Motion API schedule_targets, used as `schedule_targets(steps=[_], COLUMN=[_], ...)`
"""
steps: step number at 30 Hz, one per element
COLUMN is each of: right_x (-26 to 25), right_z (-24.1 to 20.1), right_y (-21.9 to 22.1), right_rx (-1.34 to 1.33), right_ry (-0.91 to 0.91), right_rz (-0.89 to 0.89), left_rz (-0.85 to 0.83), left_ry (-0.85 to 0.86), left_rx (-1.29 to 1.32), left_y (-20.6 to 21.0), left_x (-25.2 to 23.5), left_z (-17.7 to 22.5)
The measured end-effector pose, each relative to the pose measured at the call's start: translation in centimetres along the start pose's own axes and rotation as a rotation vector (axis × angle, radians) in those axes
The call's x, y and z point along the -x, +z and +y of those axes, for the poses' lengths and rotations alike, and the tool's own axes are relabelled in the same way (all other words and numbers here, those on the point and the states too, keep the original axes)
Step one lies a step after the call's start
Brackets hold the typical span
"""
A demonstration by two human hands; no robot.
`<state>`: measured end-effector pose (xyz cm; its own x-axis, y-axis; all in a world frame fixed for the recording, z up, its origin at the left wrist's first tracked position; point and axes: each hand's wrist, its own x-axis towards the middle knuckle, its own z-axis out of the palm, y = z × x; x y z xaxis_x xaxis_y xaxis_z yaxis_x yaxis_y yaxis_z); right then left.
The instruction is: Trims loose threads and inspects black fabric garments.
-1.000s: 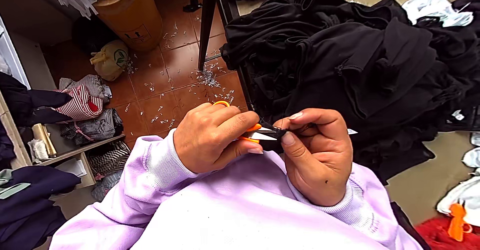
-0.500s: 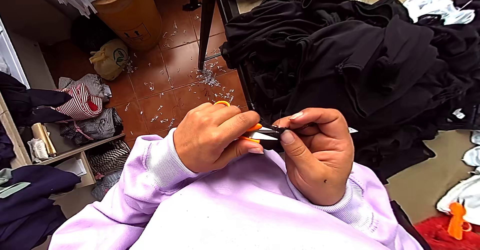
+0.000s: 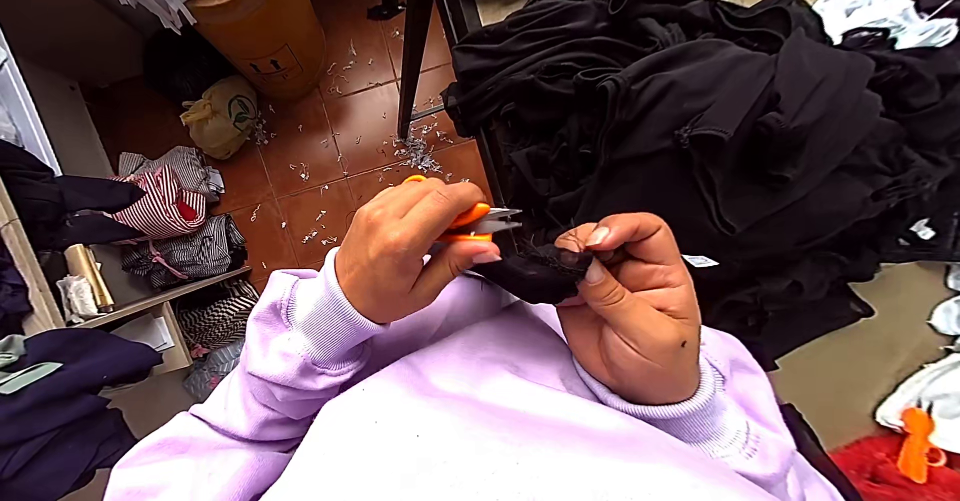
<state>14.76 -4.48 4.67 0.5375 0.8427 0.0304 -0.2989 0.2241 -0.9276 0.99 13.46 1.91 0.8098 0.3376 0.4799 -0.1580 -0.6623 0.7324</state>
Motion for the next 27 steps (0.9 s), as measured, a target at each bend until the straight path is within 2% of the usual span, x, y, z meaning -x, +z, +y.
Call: schedule_targets(steps=[3, 10, 27], right_x=[-0.1, -0.1, -0.2], right_z=[-0.2, -0.2, -0.2], right_y=[0.0, 0.2, 0.3], right_rx=[-0.126, -0.260, -0.280], right_ry=[0.053, 0.116, 0.143], right_rz=[0.005, 0.000, -0.031], left_rz=[-0.040, -0.066, -0.063], left_ry=[0.026, 0.058, 0.084], left_rx=[0.077, 0.073, 0.185], left_y=[-0.2, 0.5, 2.0], left_x=[0.3, 0.1, -0.8], left_z=[0.2, 0.7, 1.3])
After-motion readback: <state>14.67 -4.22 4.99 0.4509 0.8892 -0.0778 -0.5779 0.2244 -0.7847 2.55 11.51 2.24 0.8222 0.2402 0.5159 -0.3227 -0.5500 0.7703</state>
